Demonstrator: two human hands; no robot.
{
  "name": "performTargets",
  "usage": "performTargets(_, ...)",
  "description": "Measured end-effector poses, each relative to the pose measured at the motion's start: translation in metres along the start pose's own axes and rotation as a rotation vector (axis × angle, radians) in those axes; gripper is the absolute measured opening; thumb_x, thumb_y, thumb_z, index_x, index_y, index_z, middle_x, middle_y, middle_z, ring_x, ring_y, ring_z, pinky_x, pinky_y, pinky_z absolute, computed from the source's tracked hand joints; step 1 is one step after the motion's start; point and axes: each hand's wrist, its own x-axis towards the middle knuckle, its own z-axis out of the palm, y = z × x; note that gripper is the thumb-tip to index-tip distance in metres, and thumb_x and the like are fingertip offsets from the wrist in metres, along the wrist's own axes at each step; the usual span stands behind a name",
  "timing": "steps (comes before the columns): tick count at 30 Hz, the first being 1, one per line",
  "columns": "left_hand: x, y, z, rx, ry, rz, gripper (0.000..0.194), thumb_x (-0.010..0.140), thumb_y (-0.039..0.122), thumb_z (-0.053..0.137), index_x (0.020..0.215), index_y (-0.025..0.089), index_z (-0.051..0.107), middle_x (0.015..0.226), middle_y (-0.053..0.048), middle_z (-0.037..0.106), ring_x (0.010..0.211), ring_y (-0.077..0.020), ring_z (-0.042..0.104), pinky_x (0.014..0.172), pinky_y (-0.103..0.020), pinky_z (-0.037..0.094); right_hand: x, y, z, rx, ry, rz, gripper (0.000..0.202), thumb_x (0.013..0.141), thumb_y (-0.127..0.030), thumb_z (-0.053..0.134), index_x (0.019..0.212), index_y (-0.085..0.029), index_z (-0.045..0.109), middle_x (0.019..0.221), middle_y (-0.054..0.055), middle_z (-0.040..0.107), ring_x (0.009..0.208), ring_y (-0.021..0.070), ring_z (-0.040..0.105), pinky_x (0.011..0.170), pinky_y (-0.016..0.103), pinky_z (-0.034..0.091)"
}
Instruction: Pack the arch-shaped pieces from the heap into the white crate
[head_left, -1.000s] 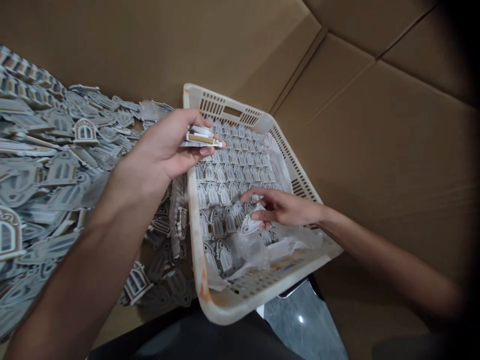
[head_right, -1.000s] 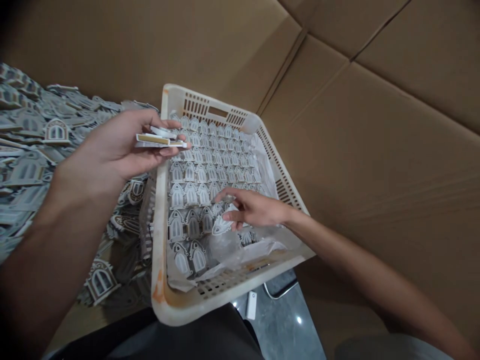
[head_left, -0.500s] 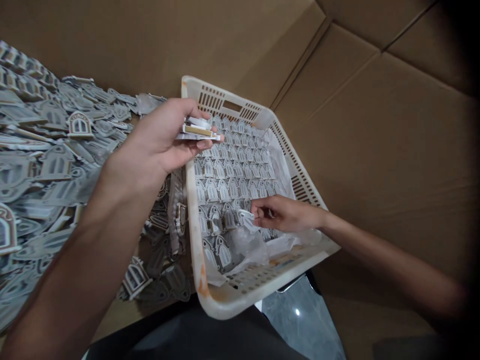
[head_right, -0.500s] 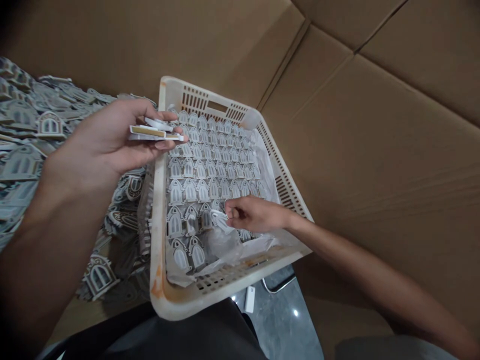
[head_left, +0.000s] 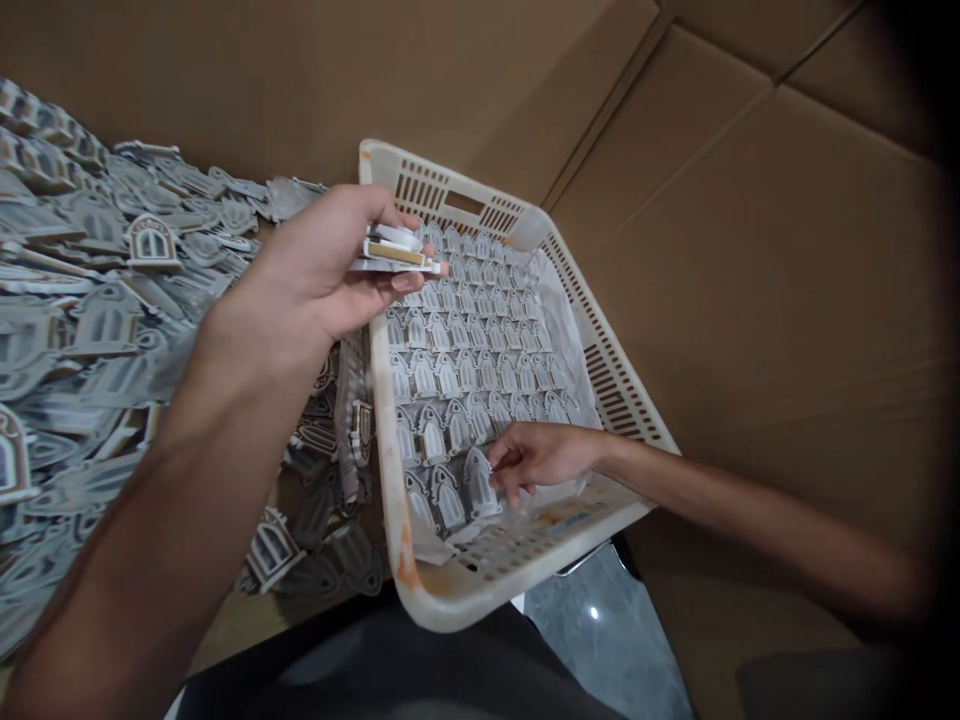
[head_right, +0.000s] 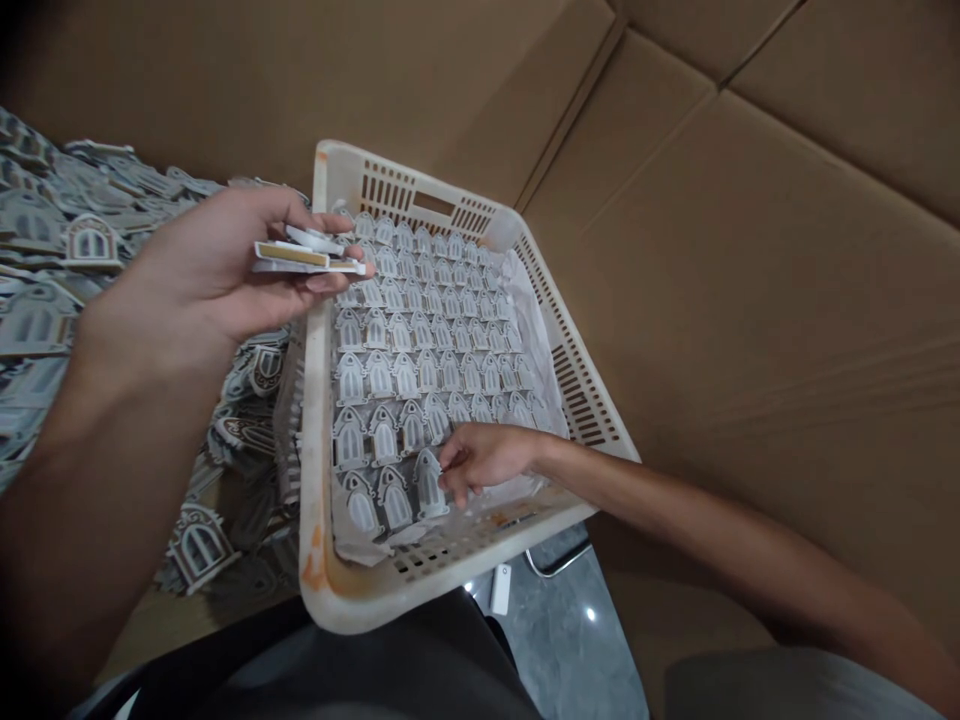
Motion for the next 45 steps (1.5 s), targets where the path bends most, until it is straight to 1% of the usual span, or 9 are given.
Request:
performTargets(7,-0.004,-0.001,0.01,0.025,0.124,0.021,0.052,0.072,0.008,0.07,0.121,0.025,0.069,0.085,-0.011,0.073,0.097,-0.0291,0.074,0.055,-0.029,0.057,0.016,-0.001,0.009,-0.091,0.052,0.105,0.013,0.082,-0.022,0.07,0.071,-0.014,0.068,0.066,0.002,0.07,0.056,0.0106,0.058,0.052,0.022,0.046)
performTargets(12,-0.001,-0.01,0.016,0.008,0.093,-0.017,0.031,0.078,0.012,0.065,0.108,0.018,0.067,0.082,-0.01,0.07,0.078,-0.0229,0.072,0.053,-0.026,0.053,0.007,-0.023,0.0,-0.363,0.111,0.101,0.035,0.094,-0.038,0.065,0.068,-0.016,0.066,0.064,0.004,0.07,0.053,0.012,0.057,0.053,0.027,0.045)
performTargets(17,0.005,-0.021,0.023,0.018,0.085,-0.062,0.015,0.082,0.009,0.058,0.095,0.016,0.061,0.076,-0.007,0.063,0.068,-0.0172,0.064,0.052,-0.024,0.049,-0.031,-0.084,-0.017,-0.409,0.706,-0.415,0.034,0.092,-0.052,0.076,0.106,-0.022,0.065,0.087,0.004,0.069,0.074,0.0178,0.06,0.062,0.031,0.045)
performTargets(20,0.003,-0.03,0.028,0.039,0.049,-0.039,0.009,0.079,0.01,0.062,0.084,0.017,0.06,0.078,-0.006,0.06,0.067,-0.0145,0.057,0.053,-0.024,0.047,-0.045,-0.115,-0.012,-0.342,0.88,-0.633,0.054,0.087,-0.057,0.082,0.123,-0.026,0.057,0.095,0.005,0.065,0.084,0.0214,0.059,0.065,0.032,0.047)
performTargets(27,-0.008,-0.04,0.039,0.303,0.133,0.091,0.006,0.087,0.019,0.063,0.091,0.021,0.067,0.089,-0.006,0.062,0.076,-0.018,0.054,0.052,-0.026,0.035,-0.024,-0.129,-0.023,-0.148,0.843,-0.591,0.051,0.088,-0.065,0.077,0.113,-0.024,0.057,0.076,0.001,0.056,0.07,0.0175,0.053,0.057,0.03,0.043)
performTargets(34,-0.01,-0.033,0.04,0.148,-0.176,-0.047,0.007,0.087,0.013,0.069,0.093,0.015,0.065,0.088,-0.007,0.065,0.072,-0.0147,0.061,0.055,-0.024,0.044,-0.027,-0.118,-0.053,0.18,0.688,-0.533,0.042,0.083,-0.045,0.087,0.107,-0.022,0.062,0.08,0.0,0.061,0.064,0.0119,0.053,0.05,0.025,0.037)
performTargets(38,-0.017,-0.026,0.039,0.204,-0.212,-0.082,0.043,0.082,0.0,0.071,0.122,0.015,0.069,0.091,-0.009,0.073,0.082,-0.0176,0.07,0.065,-0.023,0.05,-0.035,-0.103,-0.062,0.27,0.772,-0.641,0.034,0.088,-0.046,0.082,0.099,-0.021,0.063,0.082,0.001,0.063,0.076,0.0139,0.061,0.055,0.026,0.043)
performTargets(42,-0.014,-0.026,0.035,0.321,-0.12,-0.067,0.05,0.081,0.002,0.076,0.128,0.017,0.07,0.092,-0.012,0.075,0.083,-0.0204,0.072,0.058,-0.021,0.046,-0.053,-0.087,-0.07,0.193,0.891,-0.707,0.033,0.088,-0.045,0.081,0.103,-0.025,0.06,0.086,0.0,0.063,0.079,0.0145,0.063,0.059,0.026,0.046)
performTargets(45,-0.007,-0.024,0.03,0.27,0.006,-0.05,0.044,0.08,-0.002,0.074,0.121,0.012,0.07,0.094,-0.015,0.075,0.079,-0.0209,0.073,0.059,-0.022,0.05,-0.069,-0.074,-0.072,0.088,0.851,-0.639,0.044,0.082,-0.043,0.088,0.109,-0.028,0.058,0.085,-0.002,0.063,0.074,0.0143,0.062,0.06,0.028,0.047)
